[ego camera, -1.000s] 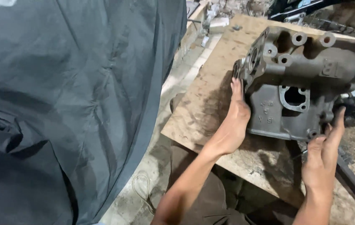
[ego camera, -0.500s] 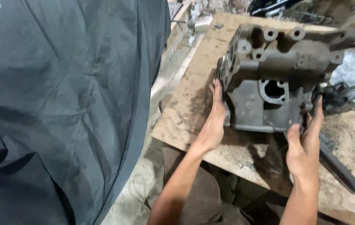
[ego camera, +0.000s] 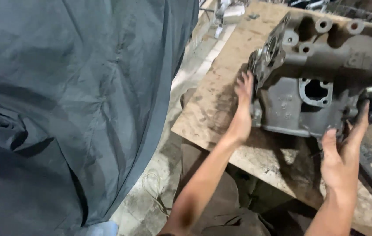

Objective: The person scrubs a dark metal engine part with a wire brush on a wooden workbench. They rotate the part to reach different surfaces and continue scrubbing until the end of the clip.

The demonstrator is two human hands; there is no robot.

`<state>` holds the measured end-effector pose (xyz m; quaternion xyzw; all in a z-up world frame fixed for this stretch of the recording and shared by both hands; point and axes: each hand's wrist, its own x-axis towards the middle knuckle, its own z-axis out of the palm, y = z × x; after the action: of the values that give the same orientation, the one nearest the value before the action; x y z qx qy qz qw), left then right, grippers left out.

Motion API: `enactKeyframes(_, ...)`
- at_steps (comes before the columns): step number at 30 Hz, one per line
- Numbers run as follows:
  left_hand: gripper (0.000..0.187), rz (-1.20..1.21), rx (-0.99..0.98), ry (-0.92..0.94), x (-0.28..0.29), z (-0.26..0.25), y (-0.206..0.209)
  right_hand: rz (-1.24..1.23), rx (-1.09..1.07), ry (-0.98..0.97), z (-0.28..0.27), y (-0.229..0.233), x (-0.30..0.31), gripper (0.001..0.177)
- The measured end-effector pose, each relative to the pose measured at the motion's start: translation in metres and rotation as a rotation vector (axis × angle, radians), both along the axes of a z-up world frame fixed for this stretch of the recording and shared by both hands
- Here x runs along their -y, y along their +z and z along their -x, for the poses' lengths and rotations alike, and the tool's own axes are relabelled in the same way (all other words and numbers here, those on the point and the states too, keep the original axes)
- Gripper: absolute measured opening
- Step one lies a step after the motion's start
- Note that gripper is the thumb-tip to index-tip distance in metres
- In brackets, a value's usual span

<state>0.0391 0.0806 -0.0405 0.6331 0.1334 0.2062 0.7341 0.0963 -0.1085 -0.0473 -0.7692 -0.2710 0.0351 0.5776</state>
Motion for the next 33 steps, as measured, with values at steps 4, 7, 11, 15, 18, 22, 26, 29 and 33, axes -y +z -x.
enactKeyframes(4,0.121,0.031,0.104,0.015,-0.032,-0.051,-0.041,0.044,0.002,-0.001,0.004,0.01,0.0,0.074)
enactKeyframes(7,0.119,0.06,-0.071,-0.005,-0.008,-0.011,0.012,0.091,0.009,-0.05,0.002,0.011,-0.003,0.077)
enactKeyframes(11,0.079,-0.279,0.234,0.042,0.0,-0.008,-0.014,0.084,-0.01,-0.052,0.0,0.014,-0.005,0.084)
enactKeyframes(15,0.094,-0.267,0.271,0.018,-0.004,-0.024,0.035,0.055,-0.025,-0.015,0.005,0.018,-0.002,0.082)
enactKeyframes(18,0.092,-0.276,0.435,0.028,-0.02,-0.059,0.049,0.084,-0.061,-0.033,0.006,0.024,-0.003,0.086)
enactKeyframes(22,0.097,-0.28,0.537,0.005,-0.04,-0.093,0.065,0.073,-0.046,-0.024,0.003,0.017,-0.001,0.086)
enactKeyframes(26,0.098,-0.258,0.534,0.008,-0.046,-0.098,0.059,0.087,-0.06,-0.03,0.006,0.02,-0.002,0.086)
enactKeyframes(29,0.081,-0.369,0.459,0.014,-0.032,-0.074,0.065,0.123,-0.07,-0.056,0.004,0.026,-0.003,0.087)
enactKeyframes(33,0.096,-0.337,0.413,-0.003,-0.011,-0.039,0.07,0.146,-0.079,-0.055,0.004,0.024,-0.004,0.09)
